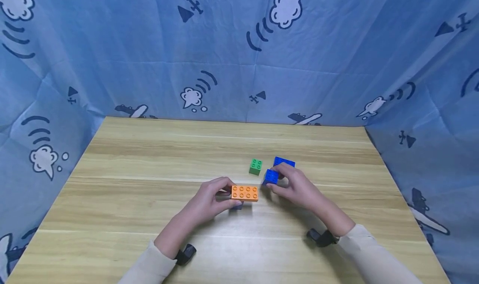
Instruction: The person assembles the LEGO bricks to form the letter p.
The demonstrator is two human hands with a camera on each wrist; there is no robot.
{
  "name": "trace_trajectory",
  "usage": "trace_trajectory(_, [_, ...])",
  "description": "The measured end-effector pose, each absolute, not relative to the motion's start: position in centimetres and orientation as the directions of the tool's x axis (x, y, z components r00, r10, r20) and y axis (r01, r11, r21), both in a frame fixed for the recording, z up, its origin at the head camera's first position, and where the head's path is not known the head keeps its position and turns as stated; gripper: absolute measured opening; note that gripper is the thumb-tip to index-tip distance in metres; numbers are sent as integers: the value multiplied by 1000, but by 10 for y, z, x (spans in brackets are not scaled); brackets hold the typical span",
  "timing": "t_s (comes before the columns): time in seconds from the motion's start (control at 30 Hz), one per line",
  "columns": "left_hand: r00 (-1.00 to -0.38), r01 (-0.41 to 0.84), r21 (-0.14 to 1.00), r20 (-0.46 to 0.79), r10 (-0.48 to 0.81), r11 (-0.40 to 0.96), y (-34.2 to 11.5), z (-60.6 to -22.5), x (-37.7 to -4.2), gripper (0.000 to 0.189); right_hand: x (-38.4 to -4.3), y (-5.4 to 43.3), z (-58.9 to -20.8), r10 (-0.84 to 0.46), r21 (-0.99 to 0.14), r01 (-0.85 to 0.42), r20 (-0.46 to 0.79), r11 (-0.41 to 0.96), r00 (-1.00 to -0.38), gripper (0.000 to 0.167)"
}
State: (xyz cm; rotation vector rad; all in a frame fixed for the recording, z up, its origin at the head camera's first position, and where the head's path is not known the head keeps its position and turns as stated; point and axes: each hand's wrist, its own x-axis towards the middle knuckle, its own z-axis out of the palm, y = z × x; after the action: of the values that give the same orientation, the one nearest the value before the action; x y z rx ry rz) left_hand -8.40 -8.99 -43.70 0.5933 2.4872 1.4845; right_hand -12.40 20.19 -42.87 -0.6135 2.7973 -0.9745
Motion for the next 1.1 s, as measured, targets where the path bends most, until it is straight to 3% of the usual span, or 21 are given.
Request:
trace_trajectory(0.53, [-902, 255, 880, 66, 427, 401, -91, -440, -84, 24, -119, 184, -408, -419, -692, -441, 216, 572, -882, 34])
trace_trajectory(0.8, [-900, 268, 878, 82, 428, 397, -91, -441, -84, 24, -116, 172, -406, -396, -815, -371, 192, 446, -898, 35])
trace_trajectory(1.1, [-893, 290, 874, 101, 438, 390, -91, -441, -84, 25, -112, 159, -405, -441, -860, -346, 163, 375, -883, 32])
